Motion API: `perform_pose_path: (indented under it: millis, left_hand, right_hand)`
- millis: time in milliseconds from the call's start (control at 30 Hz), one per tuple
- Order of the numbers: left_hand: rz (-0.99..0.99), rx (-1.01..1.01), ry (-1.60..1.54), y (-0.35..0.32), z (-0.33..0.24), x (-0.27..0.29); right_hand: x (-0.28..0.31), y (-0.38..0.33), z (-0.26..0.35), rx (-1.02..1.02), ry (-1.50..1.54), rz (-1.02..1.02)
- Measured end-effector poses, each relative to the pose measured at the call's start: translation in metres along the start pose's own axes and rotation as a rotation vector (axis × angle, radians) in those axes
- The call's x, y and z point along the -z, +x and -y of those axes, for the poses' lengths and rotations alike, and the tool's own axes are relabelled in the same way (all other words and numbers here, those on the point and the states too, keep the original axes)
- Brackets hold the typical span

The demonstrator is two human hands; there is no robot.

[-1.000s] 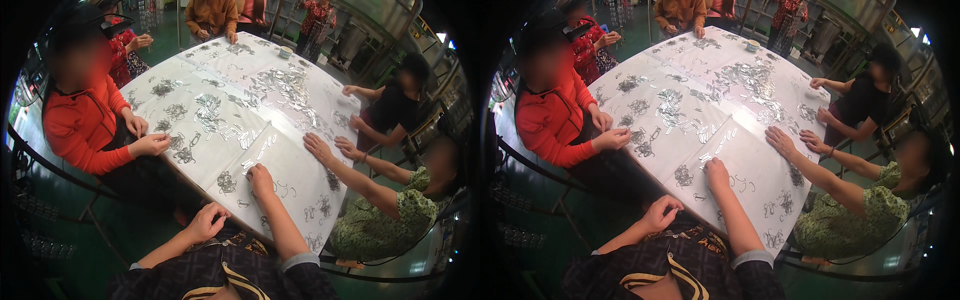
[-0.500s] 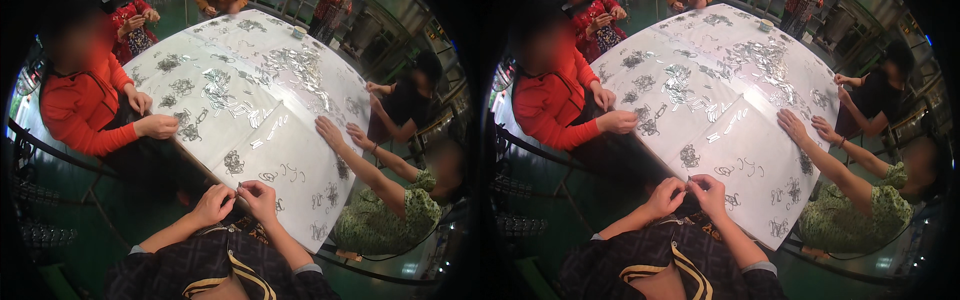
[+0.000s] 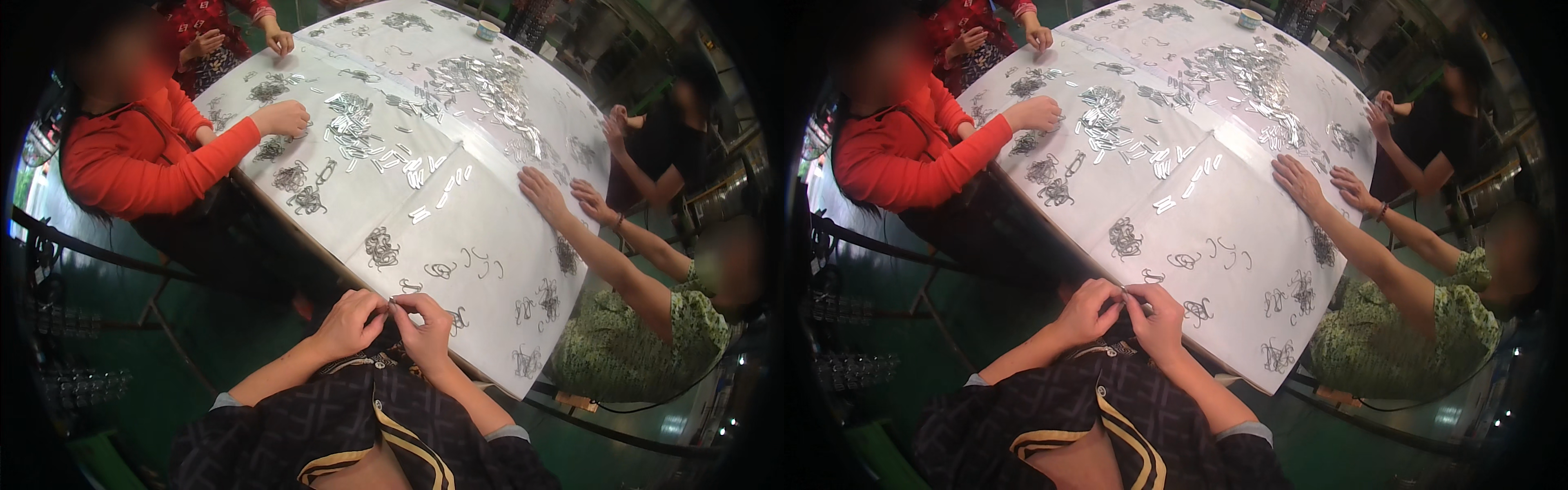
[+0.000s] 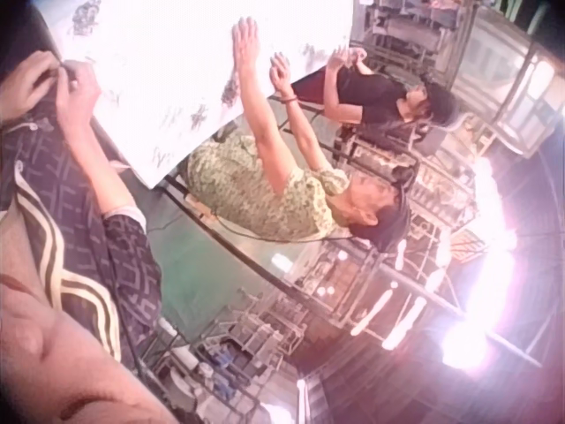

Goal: The person sits at a large table in a workshop and assembles small metal keychains by hand. They pick up individual metal rings and hooks from a pile on the table, link them together, and place the finished units into a small pile. Other workers are visible around the table performing the same task.

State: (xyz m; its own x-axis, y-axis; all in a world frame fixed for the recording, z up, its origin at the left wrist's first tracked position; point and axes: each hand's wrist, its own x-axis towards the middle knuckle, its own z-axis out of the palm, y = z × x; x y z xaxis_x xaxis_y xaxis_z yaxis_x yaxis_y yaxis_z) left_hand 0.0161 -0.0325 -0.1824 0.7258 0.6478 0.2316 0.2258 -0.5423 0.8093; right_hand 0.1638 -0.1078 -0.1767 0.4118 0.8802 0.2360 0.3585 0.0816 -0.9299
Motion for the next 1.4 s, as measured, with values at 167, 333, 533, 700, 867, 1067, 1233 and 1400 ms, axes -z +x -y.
perform_pose_path:
  millis: [167,333,533,700,867,1067,1233,1400]
  left_hand:
    - [0.198,0.051,-0.052,0.011,0.006,0.023]
    - [0.095,-0.140,0.130,0.055,0.020,0.016]
    - [0.105,-0.512,0.466,0.096,0.047,-0.052]
    - [0.158,-0.521,0.719,0.104,0.041,-0.076]
    - [0.187,-0.540,0.752,0.110,0.038,-0.084]
    - [0.095,-0.169,0.143,0.115,0.025,-0.042]
    - [0.154,0.336,-0.491,0.073,0.009,0.009]
    - [0.158,0.431,-0.612,0.032,0.002,0.024]
  right_hand:
    - [0.004,-0.005,-0.001,0.038,-0.023,0.007]
    - [0.009,-0.009,0.005,0.063,-0.072,0.005]
    - [0.008,-0.016,0.001,0.072,-0.061,-0.023]
    - [0.008,-0.020,-0.005,0.070,-0.063,-0.020]
    - [0.009,-0.020,-0.005,0.099,-0.081,-0.024]
    - [0.011,-0.022,-0.007,0.080,-0.126,-0.049]
    - [0.004,-0.024,-0.014,0.026,-0.074,-0.105]
    - [-0.002,-0.022,-0.016,0.064,-0.083,-0.105]
